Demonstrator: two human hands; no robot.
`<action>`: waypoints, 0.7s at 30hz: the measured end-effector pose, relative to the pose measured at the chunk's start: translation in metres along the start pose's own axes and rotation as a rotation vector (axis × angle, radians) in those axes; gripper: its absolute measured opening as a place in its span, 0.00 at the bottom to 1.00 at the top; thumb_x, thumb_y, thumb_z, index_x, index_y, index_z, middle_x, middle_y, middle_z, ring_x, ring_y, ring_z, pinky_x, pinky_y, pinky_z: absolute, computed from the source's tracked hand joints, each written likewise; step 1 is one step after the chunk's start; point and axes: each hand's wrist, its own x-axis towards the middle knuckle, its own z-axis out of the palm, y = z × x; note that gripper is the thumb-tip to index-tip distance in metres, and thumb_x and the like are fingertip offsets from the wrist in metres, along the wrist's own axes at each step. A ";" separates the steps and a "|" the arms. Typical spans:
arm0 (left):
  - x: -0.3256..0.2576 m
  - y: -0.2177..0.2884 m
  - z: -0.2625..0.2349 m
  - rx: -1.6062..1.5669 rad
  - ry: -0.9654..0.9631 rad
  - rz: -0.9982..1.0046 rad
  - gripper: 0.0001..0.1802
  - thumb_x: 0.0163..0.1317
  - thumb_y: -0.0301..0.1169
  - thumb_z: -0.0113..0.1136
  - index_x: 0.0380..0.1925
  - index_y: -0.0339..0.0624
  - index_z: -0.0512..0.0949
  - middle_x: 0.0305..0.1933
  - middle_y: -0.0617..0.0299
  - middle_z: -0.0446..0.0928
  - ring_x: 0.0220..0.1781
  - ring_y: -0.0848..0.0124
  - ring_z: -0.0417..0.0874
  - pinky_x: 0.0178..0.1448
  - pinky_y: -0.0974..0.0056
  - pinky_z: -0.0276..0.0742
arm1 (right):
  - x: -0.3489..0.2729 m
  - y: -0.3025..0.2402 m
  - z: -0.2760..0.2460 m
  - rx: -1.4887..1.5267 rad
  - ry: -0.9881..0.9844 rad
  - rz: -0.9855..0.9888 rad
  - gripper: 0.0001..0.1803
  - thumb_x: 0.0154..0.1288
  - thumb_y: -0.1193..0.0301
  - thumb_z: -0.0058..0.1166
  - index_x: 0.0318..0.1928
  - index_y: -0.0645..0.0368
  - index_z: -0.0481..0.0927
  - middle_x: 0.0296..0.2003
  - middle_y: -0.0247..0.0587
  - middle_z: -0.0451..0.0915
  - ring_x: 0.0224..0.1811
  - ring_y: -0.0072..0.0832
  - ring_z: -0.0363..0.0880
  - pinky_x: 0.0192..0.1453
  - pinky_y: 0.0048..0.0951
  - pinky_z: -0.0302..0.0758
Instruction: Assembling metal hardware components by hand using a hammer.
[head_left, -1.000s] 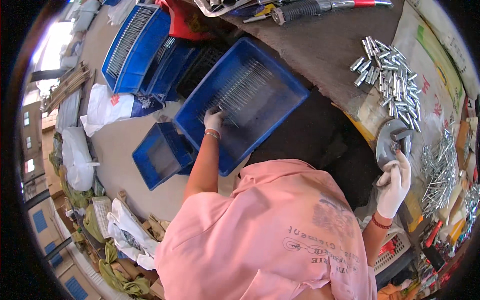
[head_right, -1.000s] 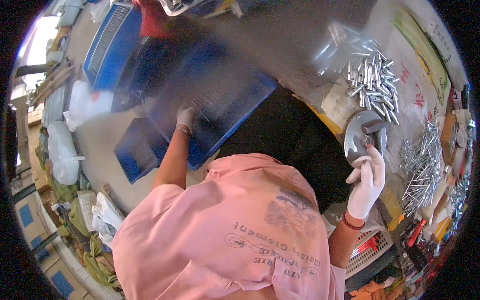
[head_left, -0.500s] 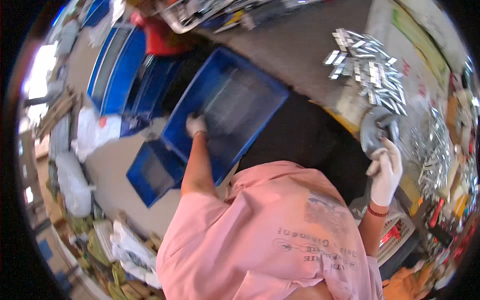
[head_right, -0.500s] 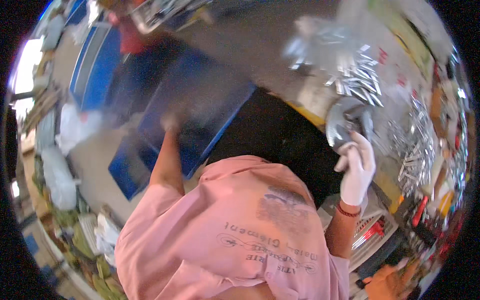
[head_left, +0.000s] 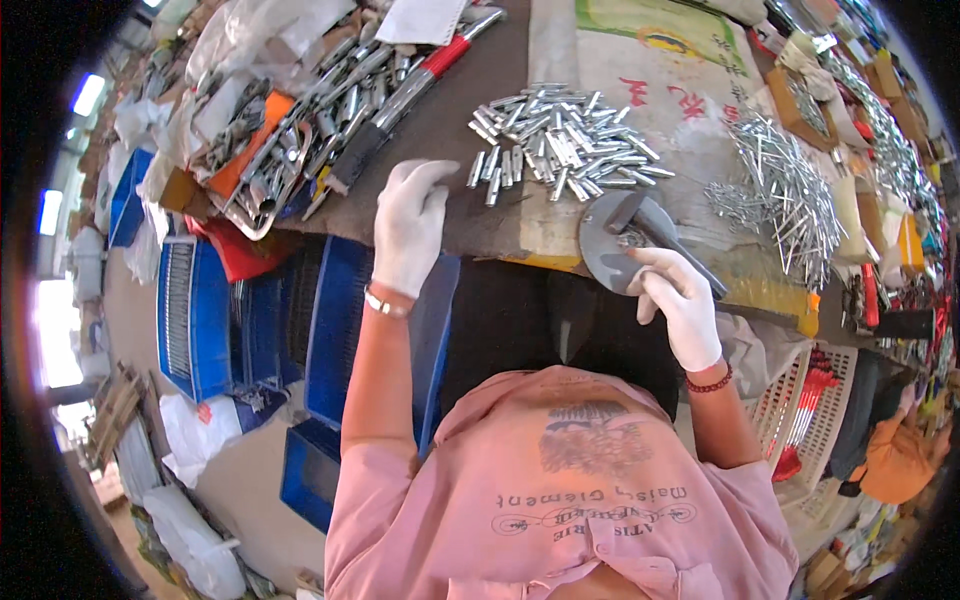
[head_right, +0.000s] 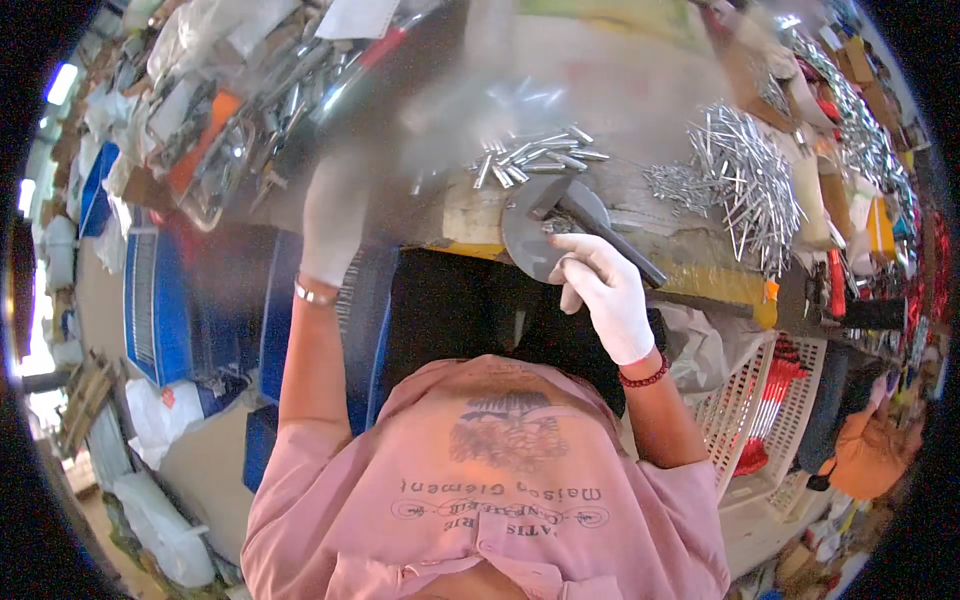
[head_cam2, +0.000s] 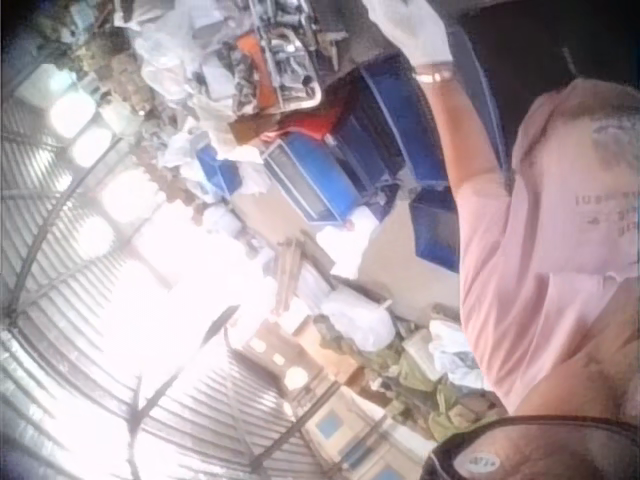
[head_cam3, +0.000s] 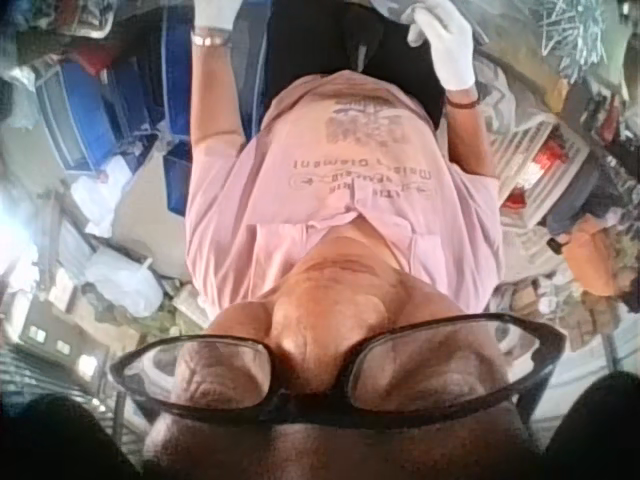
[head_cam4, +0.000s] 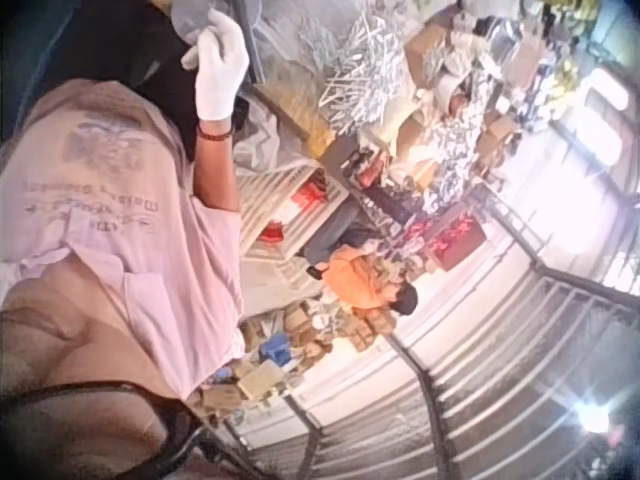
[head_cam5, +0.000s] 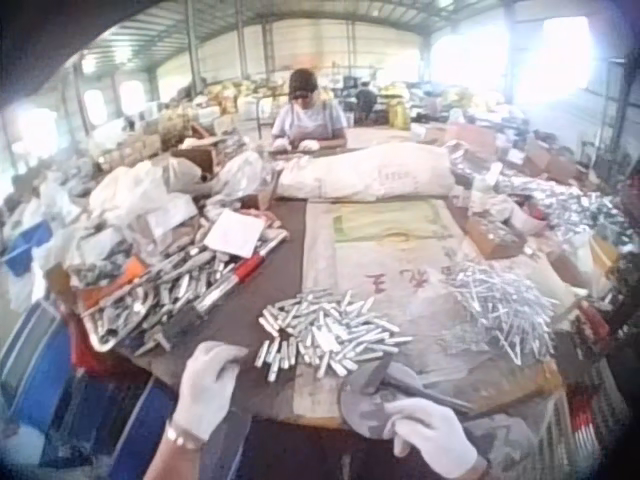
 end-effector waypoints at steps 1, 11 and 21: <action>0.016 0.004 0.009 0.007 -0.030 0.065 0.15 0.59 0.15 0.63 0.44 0.41 0.88 0.48 0.50 0.86 0.52 0.50 0.87 0.57 0.54 0.83 | -0.002 -0.001 -0.003 0.004 -0.006 0.007 0.16 0.80 0.76 0.50 0.63 0.63 0.82 0.38 0.36 0.86 0.29 0.15 0.78 0.35 0.21 0.77; 0.040 0.005 -0.003 0.169 -0.461 0.148 0.09 0.57 0.23 0.70 0.38 0.39 0.84 0.59 0.45 0.81 0.62 0.45 0.81 0.68 0.48 0.75 | -0.029 -0.008 -0.062 -0.552 0.210 -0.341 0.13 0.71 0.76 0.62 0.54 0.60 0.88 0.40 0.41 0.88 0.38 0.24 0.86 0.46 0.29 0.83; 0.002 0.089 0.030 -0.103 -0.338 0.164 0.11 0.55 0.19 0.72 0.38 0.39 0.84 0.54 0.47 0.83 0.57 0.48 0.83 0.63 0.50 0.78 | 0.064 -0.002 -0.180 -1.559 0.725 -0.584 0.04 0.66 0.73 0.61 0.36 0.48 0.86 0.35 0.38 0.79 0.38 0.39 0.87 0.41 0.42 0.84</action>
